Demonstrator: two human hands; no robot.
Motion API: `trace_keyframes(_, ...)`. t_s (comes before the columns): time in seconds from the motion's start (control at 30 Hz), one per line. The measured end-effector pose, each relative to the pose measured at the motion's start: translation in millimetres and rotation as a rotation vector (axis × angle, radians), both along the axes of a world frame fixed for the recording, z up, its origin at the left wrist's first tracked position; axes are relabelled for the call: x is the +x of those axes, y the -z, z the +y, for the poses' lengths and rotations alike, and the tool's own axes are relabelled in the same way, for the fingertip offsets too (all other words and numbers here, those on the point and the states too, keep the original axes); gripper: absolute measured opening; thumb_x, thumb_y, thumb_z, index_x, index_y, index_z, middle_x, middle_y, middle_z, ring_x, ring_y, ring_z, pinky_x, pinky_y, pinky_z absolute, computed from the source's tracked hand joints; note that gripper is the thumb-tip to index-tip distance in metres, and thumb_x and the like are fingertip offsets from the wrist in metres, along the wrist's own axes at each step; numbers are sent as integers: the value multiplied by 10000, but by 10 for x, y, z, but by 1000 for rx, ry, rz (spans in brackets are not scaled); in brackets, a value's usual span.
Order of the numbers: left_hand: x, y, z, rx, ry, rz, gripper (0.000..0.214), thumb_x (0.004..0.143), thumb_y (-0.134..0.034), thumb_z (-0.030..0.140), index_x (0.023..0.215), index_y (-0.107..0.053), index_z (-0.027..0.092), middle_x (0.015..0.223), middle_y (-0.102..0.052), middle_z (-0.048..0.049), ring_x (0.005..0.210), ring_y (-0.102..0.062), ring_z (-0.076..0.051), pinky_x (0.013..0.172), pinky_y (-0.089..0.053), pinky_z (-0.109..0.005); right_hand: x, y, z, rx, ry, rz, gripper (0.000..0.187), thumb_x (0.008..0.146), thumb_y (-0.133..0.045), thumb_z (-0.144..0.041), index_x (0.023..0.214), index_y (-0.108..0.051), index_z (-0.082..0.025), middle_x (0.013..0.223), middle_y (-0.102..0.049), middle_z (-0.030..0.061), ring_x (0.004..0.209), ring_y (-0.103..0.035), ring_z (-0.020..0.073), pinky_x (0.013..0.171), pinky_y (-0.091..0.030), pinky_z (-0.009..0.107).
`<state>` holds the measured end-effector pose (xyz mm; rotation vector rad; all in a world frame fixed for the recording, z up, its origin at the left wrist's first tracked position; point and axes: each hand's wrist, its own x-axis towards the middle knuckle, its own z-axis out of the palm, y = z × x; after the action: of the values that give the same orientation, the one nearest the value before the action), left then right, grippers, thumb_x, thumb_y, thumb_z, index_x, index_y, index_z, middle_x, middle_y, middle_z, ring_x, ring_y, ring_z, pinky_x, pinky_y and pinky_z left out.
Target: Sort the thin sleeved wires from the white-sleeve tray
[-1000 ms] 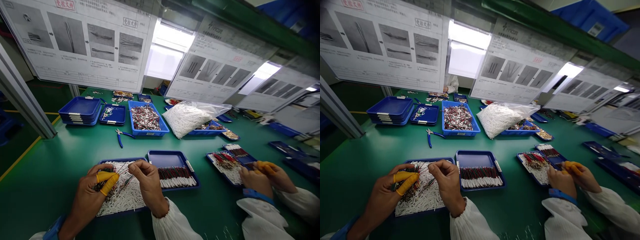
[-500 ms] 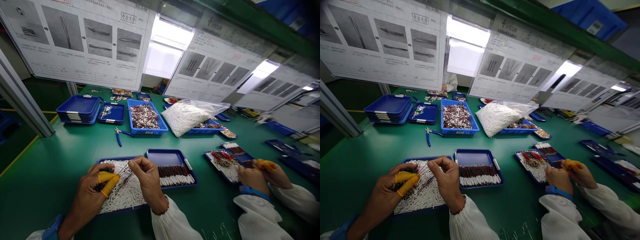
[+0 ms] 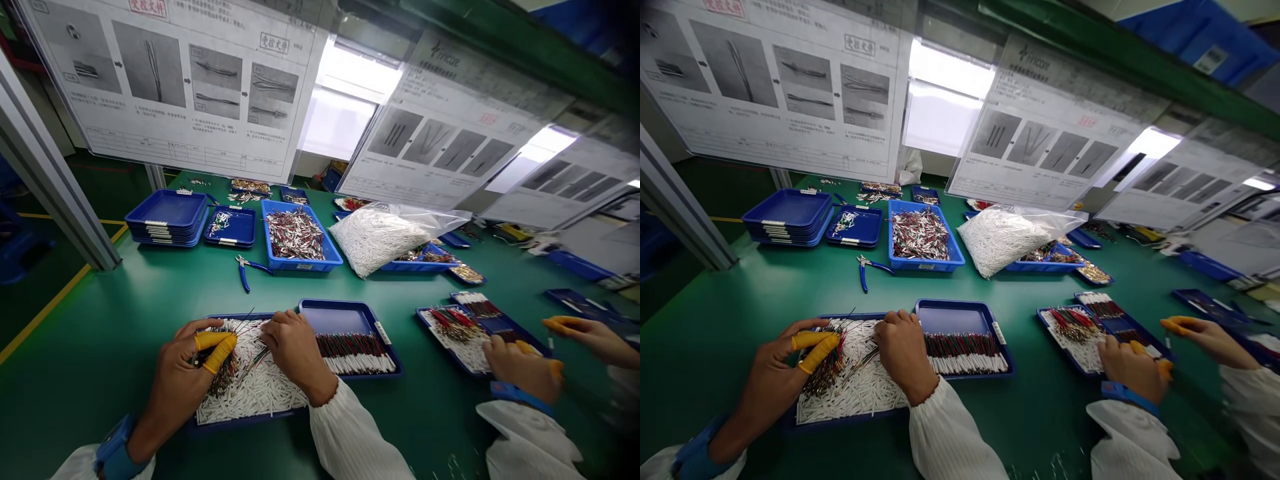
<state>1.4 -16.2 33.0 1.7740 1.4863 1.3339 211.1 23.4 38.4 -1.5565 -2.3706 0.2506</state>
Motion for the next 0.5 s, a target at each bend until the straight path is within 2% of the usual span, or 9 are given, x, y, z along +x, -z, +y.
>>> trace_keyframes(0.07, 8, -1, -3, -2, -5, -8, 140, 793, -729, 402, 835, -812, 297, 1000, -768, -45, 984, -721, -246, 795, -614, -348, -6, 14, -3, 8, 3, 6, 193, 921, -640, -159, 778, -763, -200, 858, -736, 82, 870, -618, 261, 762, -409, 371)
trace_keyframes(0.17, 13, 0, -1, -17, -10, -27, 139, 790, -726, 394, 829, -814, 294, 1010, -764, -52, 986, -723, -250, 759, -621, -336, 53, 18, -15, 4, -1, 131, 146, 902, -661, -141, 823, -763, -207, 853, -748, 59, 822, -626, 234, 756, -423, 356)
trace_keyframes(0.27, 12, 0, 1, -36, -13, -47, 140, 786, -730, 390, 839, -816, 292, 1023, -760, -54, 977, -728, -249, 741, -624, -324, 119, 0, -34, -70, -2, 497, 107, 887, -682, -199, 805, -750, -210, 813, -747, 48, 754, -629, 215, 699, -445, 332)
trace_keyframes(0.33, 11, 2, 1, -48, -18, -58, 142, 786, -733, 387, 854, -815, 294, 1037, -760, -50, 966, -732, -245, 743, -624, -317, 131, -21, -49, -154, 6, 713, 155, 893, -679, -280, 771, -736, -203, 778, -735, 47, 730, -627, 210, 663, -453, 322)
trace_keyframes(0.5, 17, 0, 2, -57, -31, -64, 156, 780, -736, 409, 853, -816, 297, 1014, -767, -40, 946, -738, -236, 759, -622, -309, 77, -59, -78, -400, 18, 1143, 244, 860, -724, -423, 855, -734, -179, 797, -736, 50, 767, -663, 206, 717, -514, 326)
